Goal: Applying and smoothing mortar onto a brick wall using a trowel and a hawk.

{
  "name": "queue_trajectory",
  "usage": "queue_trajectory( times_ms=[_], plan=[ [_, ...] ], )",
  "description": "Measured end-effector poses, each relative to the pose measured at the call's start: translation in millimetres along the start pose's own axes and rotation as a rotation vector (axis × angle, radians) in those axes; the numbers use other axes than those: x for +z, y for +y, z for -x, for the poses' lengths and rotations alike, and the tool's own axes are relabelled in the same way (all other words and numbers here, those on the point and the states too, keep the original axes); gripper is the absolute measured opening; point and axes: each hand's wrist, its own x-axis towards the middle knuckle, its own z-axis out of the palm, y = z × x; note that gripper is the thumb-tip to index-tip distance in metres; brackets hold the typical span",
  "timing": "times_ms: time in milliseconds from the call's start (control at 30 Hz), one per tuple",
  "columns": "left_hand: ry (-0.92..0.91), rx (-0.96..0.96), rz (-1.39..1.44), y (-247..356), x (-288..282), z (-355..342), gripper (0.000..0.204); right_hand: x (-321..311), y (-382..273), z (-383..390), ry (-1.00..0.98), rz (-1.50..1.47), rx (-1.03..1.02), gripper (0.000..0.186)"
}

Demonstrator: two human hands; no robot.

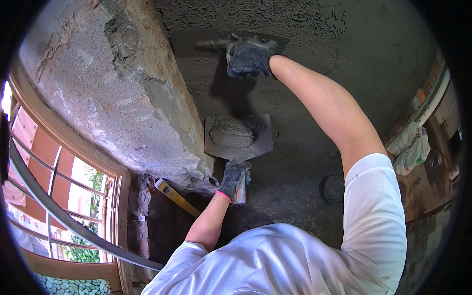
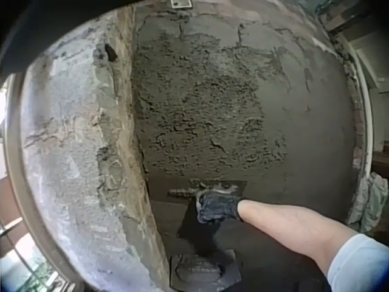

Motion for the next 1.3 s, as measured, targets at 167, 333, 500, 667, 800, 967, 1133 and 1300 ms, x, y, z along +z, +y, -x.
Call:
queue_trajectory(
  times_ms=[167, 333, 500, 667, 800, 967, 1133, 1300],
  plan=[
    [0.014, -0.006, 0.020, 2, -1, 9, 0.004, 34, 20, 11, 0.803, 0.704, -0.350, 0.023],
    [-0.026, -0.021, -0.017, 4, 2, 17, 0.007, 102, 56, 31, 0.449, 0.442, -0.298, 0.023],
    [-0.035, -0.023, 0.004, -6, 2, 12, 0.005, 67, 35, 1, 0.427, 0.372, -0.452, 0.017],
    [-0.043, -0.006, -0.014, -1, 6, 14, 0.006, 17, 33, -30, 0.356, 0.591, -0.531, 0.017],
    [-0.023, 0.063, -0.113, -3, 3, 13, 0.008, -15, 32, -43, 0.145, -0.088, -0.644, 0.017],
    [-0.046, 0.031, -0.046, 2, 3, 10, 0.007, -38, 18, -8, 0.561, 0.409, -0.404, 0.015],
    [-0.045, 0.003, -0.021, 11, 5, 17, 0.006, 31, 60, 51, 0.823, 0.899, -0.415, 0.015],
    [-0.006, 0.078, -0.035, 23, 33, 25, 0.006, 162, 101, 142, 0.259, 0.324, -0.303, 0.025]
  ],
)
